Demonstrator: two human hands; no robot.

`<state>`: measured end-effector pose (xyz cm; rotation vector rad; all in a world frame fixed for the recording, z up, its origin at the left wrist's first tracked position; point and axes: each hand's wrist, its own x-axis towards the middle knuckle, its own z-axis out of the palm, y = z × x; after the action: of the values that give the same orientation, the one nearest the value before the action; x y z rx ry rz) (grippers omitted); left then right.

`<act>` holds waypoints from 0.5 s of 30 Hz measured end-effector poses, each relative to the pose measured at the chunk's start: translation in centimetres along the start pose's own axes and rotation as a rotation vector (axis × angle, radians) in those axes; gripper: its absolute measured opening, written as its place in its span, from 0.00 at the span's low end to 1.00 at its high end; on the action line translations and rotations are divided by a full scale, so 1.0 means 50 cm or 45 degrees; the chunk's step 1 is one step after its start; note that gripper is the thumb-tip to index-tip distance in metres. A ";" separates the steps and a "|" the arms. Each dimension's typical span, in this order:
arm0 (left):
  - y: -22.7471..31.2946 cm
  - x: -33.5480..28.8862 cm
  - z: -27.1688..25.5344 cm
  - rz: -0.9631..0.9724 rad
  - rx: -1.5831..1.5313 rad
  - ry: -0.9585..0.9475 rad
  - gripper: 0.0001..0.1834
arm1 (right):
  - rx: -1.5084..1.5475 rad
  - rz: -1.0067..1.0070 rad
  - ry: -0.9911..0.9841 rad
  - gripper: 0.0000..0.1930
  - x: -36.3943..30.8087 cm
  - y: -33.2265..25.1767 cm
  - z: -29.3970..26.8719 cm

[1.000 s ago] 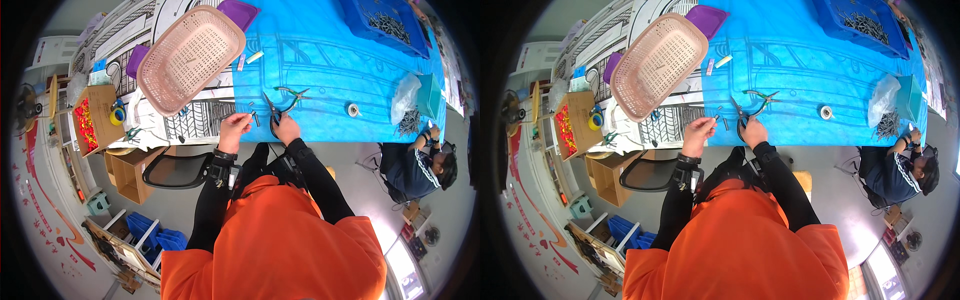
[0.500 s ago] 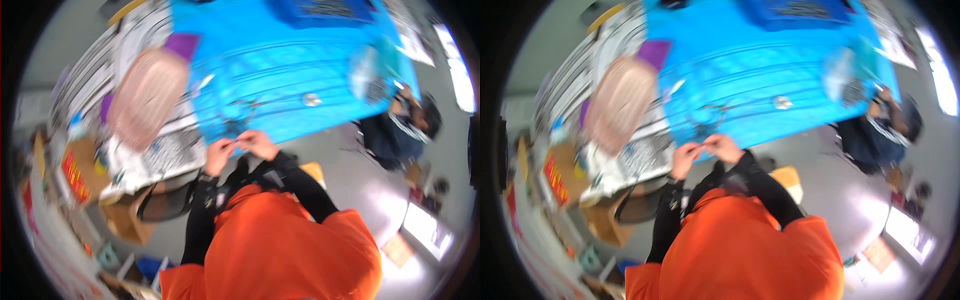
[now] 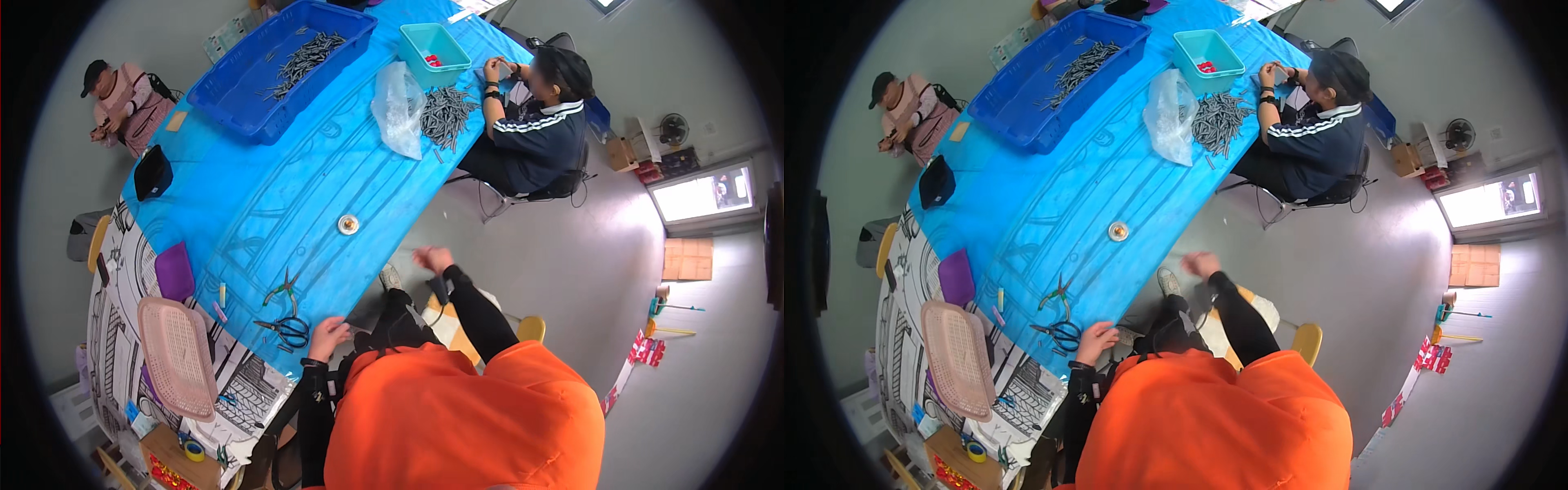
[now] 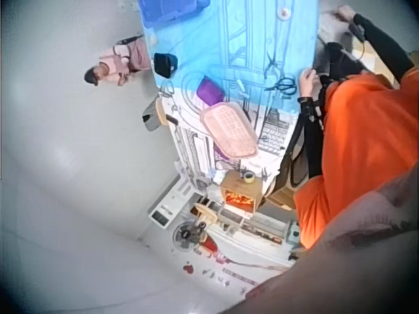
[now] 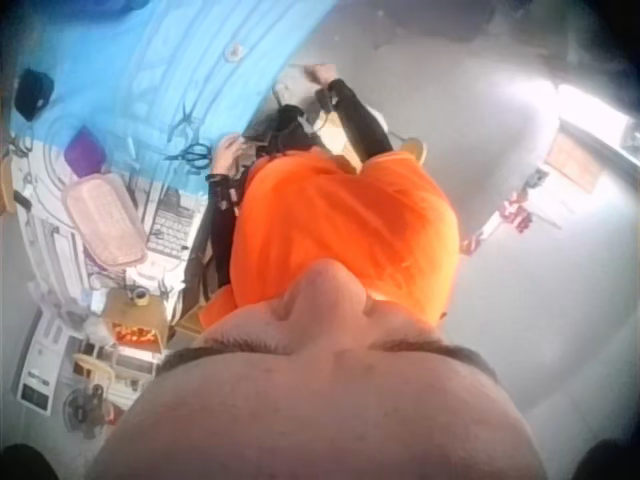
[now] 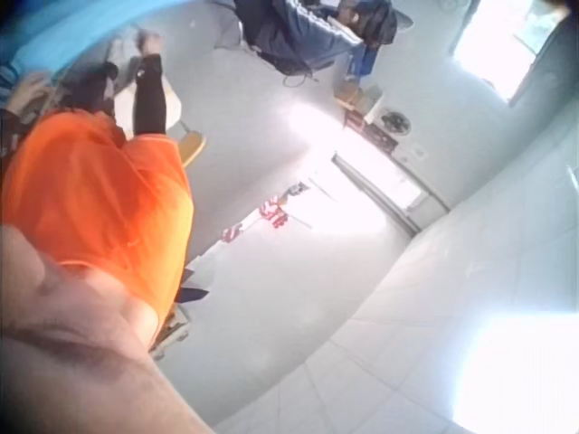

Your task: The person cuts a strip of components using shears, walks to a doorway, and returns to empty a plastic bag into a basket before joining components with pliers.

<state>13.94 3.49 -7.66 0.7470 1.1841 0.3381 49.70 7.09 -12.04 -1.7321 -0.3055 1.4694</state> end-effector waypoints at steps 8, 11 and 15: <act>-0.043 -0.064 -0.060 -0.235 -0.183 0.442 0.16 | 0.302 -0.184 0.340 0.04 0.277 -0.277 -0.147; -0.095 -0.111 -0.061 -0.321 -0.251 0.619 0.17 | 0.355 -0.181 0.310 0.05 0.335 -0.342 -0.125; -0.140 -0.162 -0.042 -0.399 -0.384 0.781 0.18 | 0.275 0.032 0.295 0.08 0.377 -0.346 -0.136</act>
<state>8.10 -5.68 -7.06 0.1802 1.7515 0.4876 66.69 27.33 -13.20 -1.7124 -0.0024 1.2536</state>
